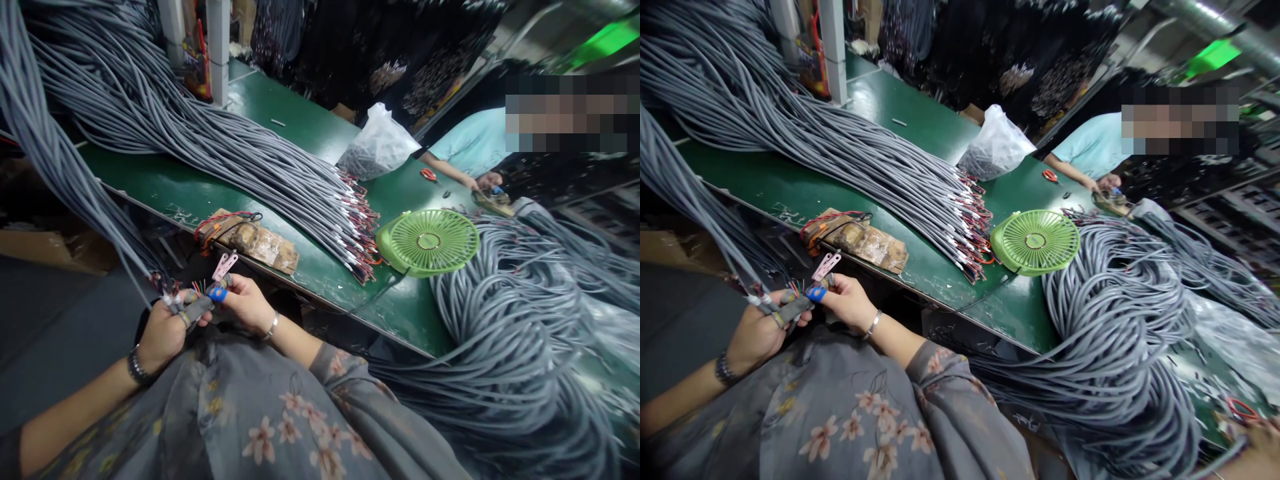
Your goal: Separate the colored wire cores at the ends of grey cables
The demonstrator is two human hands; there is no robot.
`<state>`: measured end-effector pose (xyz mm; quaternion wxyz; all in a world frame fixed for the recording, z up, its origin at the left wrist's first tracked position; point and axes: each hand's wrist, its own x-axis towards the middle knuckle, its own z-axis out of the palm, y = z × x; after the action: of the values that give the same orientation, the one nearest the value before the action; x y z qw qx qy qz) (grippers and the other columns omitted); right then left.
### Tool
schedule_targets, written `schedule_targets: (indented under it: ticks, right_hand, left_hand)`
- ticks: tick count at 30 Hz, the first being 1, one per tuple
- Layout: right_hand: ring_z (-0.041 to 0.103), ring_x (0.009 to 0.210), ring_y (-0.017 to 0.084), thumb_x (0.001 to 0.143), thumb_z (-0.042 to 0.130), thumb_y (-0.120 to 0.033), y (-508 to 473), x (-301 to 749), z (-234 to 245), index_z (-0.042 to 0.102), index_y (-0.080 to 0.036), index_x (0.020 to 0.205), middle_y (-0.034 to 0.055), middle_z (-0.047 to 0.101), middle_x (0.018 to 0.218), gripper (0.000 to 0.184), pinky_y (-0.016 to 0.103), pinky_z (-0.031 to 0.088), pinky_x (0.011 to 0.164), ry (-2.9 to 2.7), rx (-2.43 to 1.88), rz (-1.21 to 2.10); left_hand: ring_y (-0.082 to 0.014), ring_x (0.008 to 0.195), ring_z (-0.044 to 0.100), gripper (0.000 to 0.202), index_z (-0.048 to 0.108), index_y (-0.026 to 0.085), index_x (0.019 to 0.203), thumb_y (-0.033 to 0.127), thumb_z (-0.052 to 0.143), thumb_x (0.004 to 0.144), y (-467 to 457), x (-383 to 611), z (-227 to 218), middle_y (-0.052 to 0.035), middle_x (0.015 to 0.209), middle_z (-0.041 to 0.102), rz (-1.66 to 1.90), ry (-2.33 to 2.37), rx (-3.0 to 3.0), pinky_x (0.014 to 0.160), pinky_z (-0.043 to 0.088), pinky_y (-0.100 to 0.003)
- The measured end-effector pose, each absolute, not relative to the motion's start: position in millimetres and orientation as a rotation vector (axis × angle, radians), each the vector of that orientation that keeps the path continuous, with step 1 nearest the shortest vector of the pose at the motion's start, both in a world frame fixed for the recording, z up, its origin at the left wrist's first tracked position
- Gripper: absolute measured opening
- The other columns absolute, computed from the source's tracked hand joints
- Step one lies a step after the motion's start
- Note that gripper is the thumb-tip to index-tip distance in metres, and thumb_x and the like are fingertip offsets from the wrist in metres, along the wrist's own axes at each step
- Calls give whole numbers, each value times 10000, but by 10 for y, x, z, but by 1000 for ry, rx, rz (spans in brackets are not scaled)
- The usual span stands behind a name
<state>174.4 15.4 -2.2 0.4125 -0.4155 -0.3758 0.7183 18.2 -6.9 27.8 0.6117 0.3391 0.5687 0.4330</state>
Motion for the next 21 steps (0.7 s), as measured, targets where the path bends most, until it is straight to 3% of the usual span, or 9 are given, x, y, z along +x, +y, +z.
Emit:
schedule_targets:
  ticks: [10, 16, 21]
  right_hand:
    - [491, 572, 97, 540, 1021, -638, 110, 1725, -59, 666, -203, 731, -48, 629, 646, 593, 263, 456, 591, -944, -1048, 1763]
    - [501, 551, 100, 858, 746, -811, 323, 1825, -120, 659, -192, 746, -17, 624, 641, 635, 242, 477, 562, -659, -1074, 1882]
    - [528, 609, 112, 885, 740, -803, 466, 1766, -52, 724, -194, 831, -17, 642, 671, 612, 227, 513, 603, -613, -984, 1896]
  left_hand:
    - [-129, 396, 562, 310, 676, 221, 536, 380, 907, 404, -78, 188, 340, 12, 428, 669, 1120, 1342, 618, 431, 414, -219]
    - [-147, 424, 592, 291, 695, 237, 566, 365, 912, 422, -56, 165, 354, 13, 457, 688, 1135, 1301, 632, 441, 429, -240]
    - [-141, 429, 589, 380, 691, 213, 581, 428, 964, 427, -36, 216, 333, 2, 475, 691, 1122, 1283, 658, 438, 411, -226]
